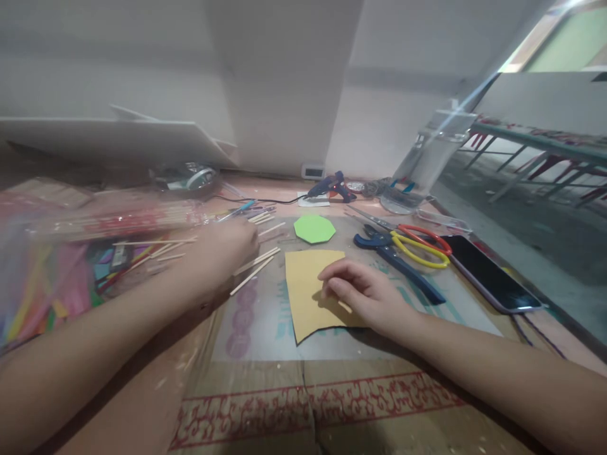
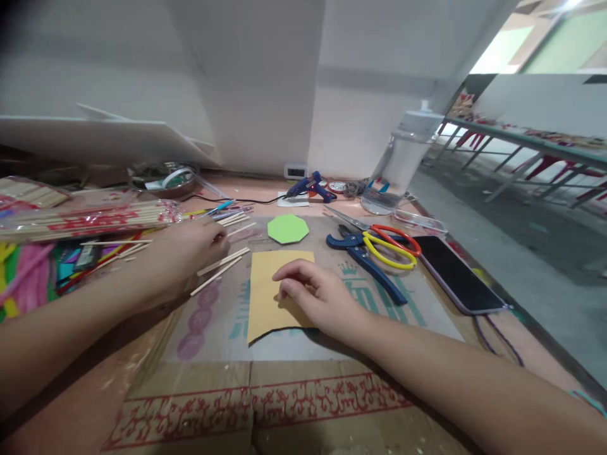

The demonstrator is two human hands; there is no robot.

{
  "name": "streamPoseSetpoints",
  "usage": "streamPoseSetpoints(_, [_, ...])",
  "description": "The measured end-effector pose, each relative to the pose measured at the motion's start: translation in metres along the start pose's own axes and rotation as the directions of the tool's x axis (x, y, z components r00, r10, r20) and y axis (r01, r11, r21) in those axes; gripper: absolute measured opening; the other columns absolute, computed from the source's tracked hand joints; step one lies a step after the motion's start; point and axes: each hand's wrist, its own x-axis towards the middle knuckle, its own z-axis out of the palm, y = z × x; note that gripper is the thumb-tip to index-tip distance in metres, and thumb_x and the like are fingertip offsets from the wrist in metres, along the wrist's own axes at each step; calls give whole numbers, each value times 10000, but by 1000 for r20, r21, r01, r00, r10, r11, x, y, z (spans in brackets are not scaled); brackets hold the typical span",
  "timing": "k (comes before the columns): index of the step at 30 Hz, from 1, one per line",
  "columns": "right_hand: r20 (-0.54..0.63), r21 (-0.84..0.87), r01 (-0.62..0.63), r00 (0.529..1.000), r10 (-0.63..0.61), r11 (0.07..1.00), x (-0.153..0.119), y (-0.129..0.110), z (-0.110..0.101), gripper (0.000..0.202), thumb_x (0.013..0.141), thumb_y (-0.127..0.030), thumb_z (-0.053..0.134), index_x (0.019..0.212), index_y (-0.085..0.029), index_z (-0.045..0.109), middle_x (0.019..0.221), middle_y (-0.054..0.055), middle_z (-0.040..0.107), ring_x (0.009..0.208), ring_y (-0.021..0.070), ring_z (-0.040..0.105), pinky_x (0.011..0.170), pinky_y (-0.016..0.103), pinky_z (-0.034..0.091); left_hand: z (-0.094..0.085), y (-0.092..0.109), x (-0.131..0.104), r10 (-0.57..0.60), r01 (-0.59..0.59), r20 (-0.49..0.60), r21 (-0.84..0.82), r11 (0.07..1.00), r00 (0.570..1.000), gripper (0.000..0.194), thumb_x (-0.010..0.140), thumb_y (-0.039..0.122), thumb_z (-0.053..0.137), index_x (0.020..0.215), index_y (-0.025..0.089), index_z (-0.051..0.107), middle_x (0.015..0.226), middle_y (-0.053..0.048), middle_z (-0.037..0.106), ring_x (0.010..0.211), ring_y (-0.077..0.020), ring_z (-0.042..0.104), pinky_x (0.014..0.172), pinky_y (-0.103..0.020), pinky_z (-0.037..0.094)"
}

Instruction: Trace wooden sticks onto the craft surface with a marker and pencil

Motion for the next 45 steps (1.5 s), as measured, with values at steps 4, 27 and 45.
streamPoseSetpoints(4, [-10,53,-6,1000,6,999,-4,-3,0,102,947,-311,639,993,-222,623,875,26,709,818,166,696,765,308,539,-11,34,-22,75,-54,46,-353,934,996,247,964,344,502,946,223,716,851,-5,733,736,-163,646,662,-246,461])
streamPoseSetpoints(27, [-72,31,-27,997,29,999,0,-13,-17,212,982,-407,627,870,-227,635,732,11,691,632,148,627,611,274,499,40,48,-40,396,-380,-10,-306,873,918,401,937,427,625,1260,191,634,1299,-105,632,1235,-314,562,1045,-481,446])
streamPoseSetpoints(45, [257,-568,355,934,-249,743,-3,-18,-20,214,1019,-198,471,851,-221,600,754,39,711,680,178,662,624,282,479,42,50,-41,390,-375,8,-257,891,921,519,858,521,671,1267,206,617,1338,-107,614,1272,-336,536,1106,-490,393])
